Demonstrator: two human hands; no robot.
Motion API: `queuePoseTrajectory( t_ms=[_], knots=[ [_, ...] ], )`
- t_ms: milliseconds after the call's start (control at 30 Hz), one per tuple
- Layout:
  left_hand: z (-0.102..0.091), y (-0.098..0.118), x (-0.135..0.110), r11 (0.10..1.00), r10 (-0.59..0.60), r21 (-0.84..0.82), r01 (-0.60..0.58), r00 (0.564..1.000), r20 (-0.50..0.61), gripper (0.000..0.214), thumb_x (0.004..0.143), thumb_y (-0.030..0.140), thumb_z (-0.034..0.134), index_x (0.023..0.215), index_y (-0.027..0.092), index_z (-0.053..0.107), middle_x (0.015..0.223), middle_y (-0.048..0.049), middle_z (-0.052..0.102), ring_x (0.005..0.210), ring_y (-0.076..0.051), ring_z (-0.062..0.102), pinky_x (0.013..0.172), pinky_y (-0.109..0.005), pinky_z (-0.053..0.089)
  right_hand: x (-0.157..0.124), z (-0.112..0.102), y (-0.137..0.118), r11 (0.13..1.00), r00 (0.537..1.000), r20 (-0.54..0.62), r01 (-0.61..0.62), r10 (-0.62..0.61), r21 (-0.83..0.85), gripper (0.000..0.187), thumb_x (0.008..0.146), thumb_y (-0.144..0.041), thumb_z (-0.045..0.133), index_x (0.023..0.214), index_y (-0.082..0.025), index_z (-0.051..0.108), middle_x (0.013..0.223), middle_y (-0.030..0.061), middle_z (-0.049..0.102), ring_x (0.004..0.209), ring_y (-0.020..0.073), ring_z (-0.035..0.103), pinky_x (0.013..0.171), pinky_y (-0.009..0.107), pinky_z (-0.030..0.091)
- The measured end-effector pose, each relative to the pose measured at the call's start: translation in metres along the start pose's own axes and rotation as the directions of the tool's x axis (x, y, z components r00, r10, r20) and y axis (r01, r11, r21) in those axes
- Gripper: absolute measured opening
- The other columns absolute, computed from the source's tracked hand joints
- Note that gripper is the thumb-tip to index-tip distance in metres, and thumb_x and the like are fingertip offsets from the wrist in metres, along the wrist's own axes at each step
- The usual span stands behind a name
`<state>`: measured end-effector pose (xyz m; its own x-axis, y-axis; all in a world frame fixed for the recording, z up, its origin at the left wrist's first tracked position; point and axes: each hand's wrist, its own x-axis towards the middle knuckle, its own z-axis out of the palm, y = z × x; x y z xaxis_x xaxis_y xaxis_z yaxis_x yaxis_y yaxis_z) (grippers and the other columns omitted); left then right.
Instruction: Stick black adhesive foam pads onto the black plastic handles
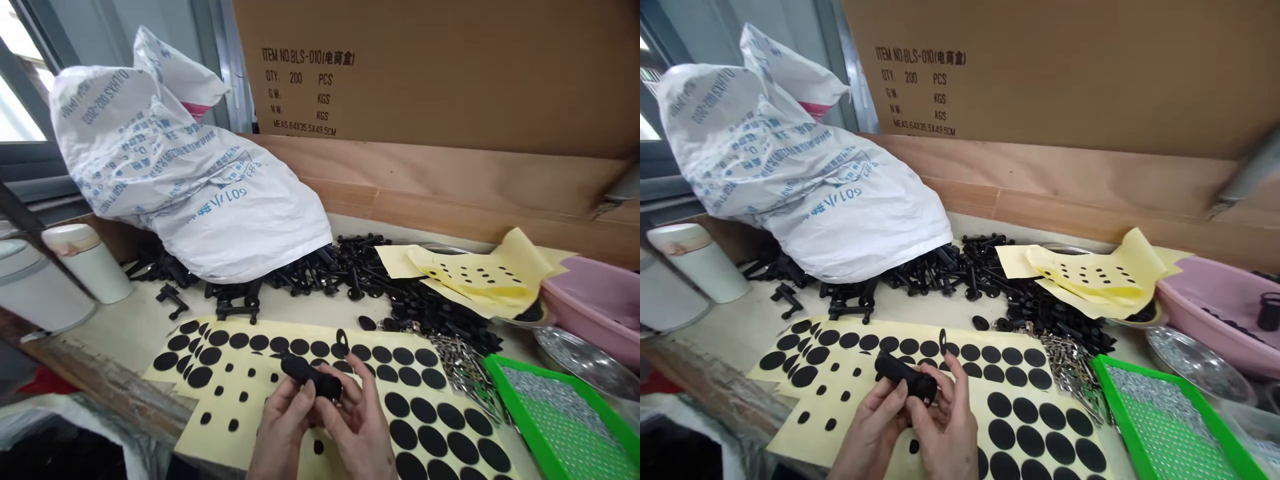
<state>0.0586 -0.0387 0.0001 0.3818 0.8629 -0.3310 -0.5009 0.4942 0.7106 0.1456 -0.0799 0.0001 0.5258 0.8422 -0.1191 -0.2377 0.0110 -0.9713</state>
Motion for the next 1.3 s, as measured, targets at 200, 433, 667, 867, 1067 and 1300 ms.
queuePoseTrajectory(
  t_ms=[200,433,667,867,1067,1300],
  knots=[
    [-0.015,0.015,0.007,0.982,0.054,0.186,-0.032,0.992,-0.112,0.027,0.077,0.039,0.068,0.084,0.014,0.067,0.065,-0.0034,0.066,0.054,-0.015,0.062,0.045,-0.02,0.044,0.009,-0.027,-0.022,0.97,0.99,-0.123,0.034,-0.065,-0.239,0.034,0.076,-0.051,0.066,0.094,-0.022,0.066,0.078,0.0038,0.067,0.068,0.0184,0.06,0.063,0.029,0.051],
    [-0.016,0.02,0.014,0.929,0.043,0.37,-0.007,0.995,-0.089,0.021,0.078,0.035,0.063,0.077,0.014,0.061,0.06,-0.001,0.062,0.045,-0.011,0.059,0.04,-0.017,0.04,0.014,-0.026,-0.026,0.967,0.976,0.162,-0.102,0.142,-0.233,0.037,0.076,-0.052,0.064,0.06,-0.019,0.06,0.051,-0.0038,0.042,0.052,0.0123,0.037,0.053,0.026,0.031],
    [-0.015,0.021,0.013,0.926,0.041,0.377,-0.019,0.998,-0.05,0.018,0.083,0.03,0.056,0.082,0.013,0.06,0.058,-0.0005,0.06,0.047,-0.011,0.056,0.042,-0.018,0.041,0.017,-0.02,-0.014,0.928,0.942,0.212,-0.184,0.261,-0.324,0.039,0.074,-0.055,0.064,0.064,-0.017,0.063,0.051,-0.0047,0.038,0.051,0.0108,0.031,0.05,0.025,0.022],
    [-0.016,0.02,0.014,0.913,0.037,0.407,-0.022,0.999,-0.029,0.017,0.084,0.029,0.055,0.079,0.014,0.059,0.059,-0.0006,0.06,0.048,-0.01,0.054,0.043,-0.018,0.041,0.02,-0.024,-0.011,0.917,0.926,0.235,-0.207,0.296,-0.341,0.039,0.076,-0.054,0.064,0.064,-0.017,0.062,0.053,-0.005,0.036,0.053,0.01,0.028,0.049,0.024,0.021],
    [-0.015,0.018,0.014,0.919,0.061,0.393,-0.04,0.997,-0.041,0.016,0.084,0.029,0.056,0.077,0.015,0.058,0.06,-0.0004,0.06,0.048,-0.01,0.053,0.043,-0.018,0.041,0.02,-0.024,-0.005,0.908,0.917,0.247,-0.213,0.314,-0.361,0.039,0.078,-0.054,0.062,0.069,-0.016,0.064,0.053,-0.0051,0.036,0.052,0.0093,0.028,0.049,0.024,0.02],
    [-0.014,0.019,0.013,0.917,0.065,0.395,-0.044,0.997,-0.04,0.018,0.083,0.032,0.058,0.077,0.015,0.058,0.061,-0.0003,0.06,0.049,-0.01,0.054,0.043,-0.018,0.04,0.019,-0.024,-0.004,0.908,0.924,0.221,-0.221,0.312,-0.356,0.037,0.077,-0.052,0.063,0.068,-0.016,0.064,0.054,-0.0046,0.037,0.052,0.0094,0.029,0.049,0.023,0.021]
  ],
)
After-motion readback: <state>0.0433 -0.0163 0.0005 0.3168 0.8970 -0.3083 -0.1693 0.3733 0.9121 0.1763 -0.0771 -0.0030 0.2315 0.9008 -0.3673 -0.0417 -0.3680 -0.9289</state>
